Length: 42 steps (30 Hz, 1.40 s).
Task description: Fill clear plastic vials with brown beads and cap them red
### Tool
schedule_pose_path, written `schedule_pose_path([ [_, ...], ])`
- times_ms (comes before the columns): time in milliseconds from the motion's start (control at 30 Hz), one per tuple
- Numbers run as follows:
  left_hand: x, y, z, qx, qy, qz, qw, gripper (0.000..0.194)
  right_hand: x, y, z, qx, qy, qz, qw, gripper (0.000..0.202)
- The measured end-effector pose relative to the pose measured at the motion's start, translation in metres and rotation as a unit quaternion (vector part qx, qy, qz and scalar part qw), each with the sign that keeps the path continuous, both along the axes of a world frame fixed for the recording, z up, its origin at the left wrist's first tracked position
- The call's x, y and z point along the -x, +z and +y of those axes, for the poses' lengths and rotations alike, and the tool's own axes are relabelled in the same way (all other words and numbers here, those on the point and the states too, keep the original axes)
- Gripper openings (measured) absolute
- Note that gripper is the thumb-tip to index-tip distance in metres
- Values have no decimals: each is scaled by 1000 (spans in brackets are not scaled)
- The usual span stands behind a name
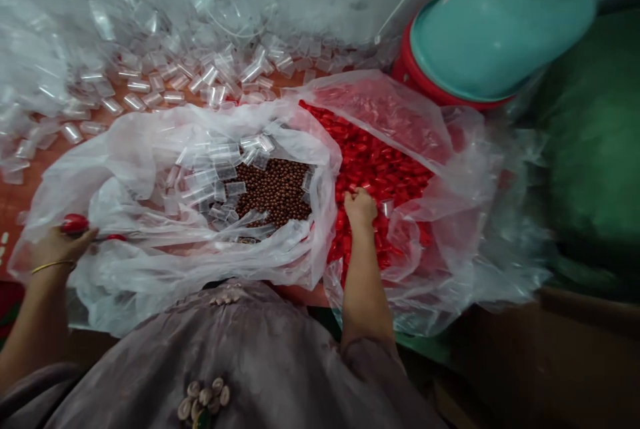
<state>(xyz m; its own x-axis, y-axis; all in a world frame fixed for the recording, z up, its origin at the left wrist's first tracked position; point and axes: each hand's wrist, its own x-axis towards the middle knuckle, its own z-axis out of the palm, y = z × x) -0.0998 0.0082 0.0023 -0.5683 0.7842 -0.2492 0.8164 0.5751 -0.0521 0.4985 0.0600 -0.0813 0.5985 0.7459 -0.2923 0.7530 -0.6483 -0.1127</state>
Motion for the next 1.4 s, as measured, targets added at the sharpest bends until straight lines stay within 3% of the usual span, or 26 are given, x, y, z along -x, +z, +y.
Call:
schedule_pose_path([
  [67,-28,3,5,-120,5,72,990,32,-2,-1,-1,17,-13,8,1000,34],
  [133,-71,3,14,-248,-81,85,962,37,-1,0,-6,18,-22,4,1000,30],
  [167,-95,1,19,-274,-144,56,949,34,1,0,-10,5,-26,-2,1000,29],
  [233,-145,-6,33,-216,-285,-61,932,25,6,1,-18,-35,-36,-18,999,28],
  [300,-191,-18,50,-111,-377,-138,909,28,12,0,-25,-74,-52,-23,996,28],
  [433,-247,-44,84,24,-442,-125,888,30,19,2,-35,-171,-108,46,978,35],
  [600,-271,-60,107,114,-403,-157,894,28,35,13,-46,-257,-131,181,940,44],
  [700,-280,-61,110,139,-377,-157,902,30,61,20,-47,-285,-70,184,938,39],
  [767,-280,-60,112,120,-402,-134,898,33,81,21,-46,-297,-16,207,932,37],
  [833,-273,-58,114,76,-494,-138,855,34,99,18,-46,-297,34,242,923,35],
  [933,-256,-60,123,60,-667,-195,716,32,114,9,-46,-278,82,294,911,35],
  [1000,-248,-64,131,84,-730,-210,645,34,118,1,-47,-263,95,319,906,36],
  [1100,-249,-73,141,105,-765,-189,607,34,119,-8,-49,-254,103,343,898,35],
  [1200,-261,-76,143,118,-755,-162,624,24,117,-12,-50,-258,106,348,895,34],
  [1267,-270,-74,140,150,-704,-151,677,29,115,-12,-52,-260,98,343,897,33],
  [1333,-277,-71,138,210,-616,-154,744,35,112,-11,-53,-268,80,345,896,35],
  [1400,-282,-69,139,276,-534,-165,782,37,109,-11,-53,-273,56,352,893,39],
])
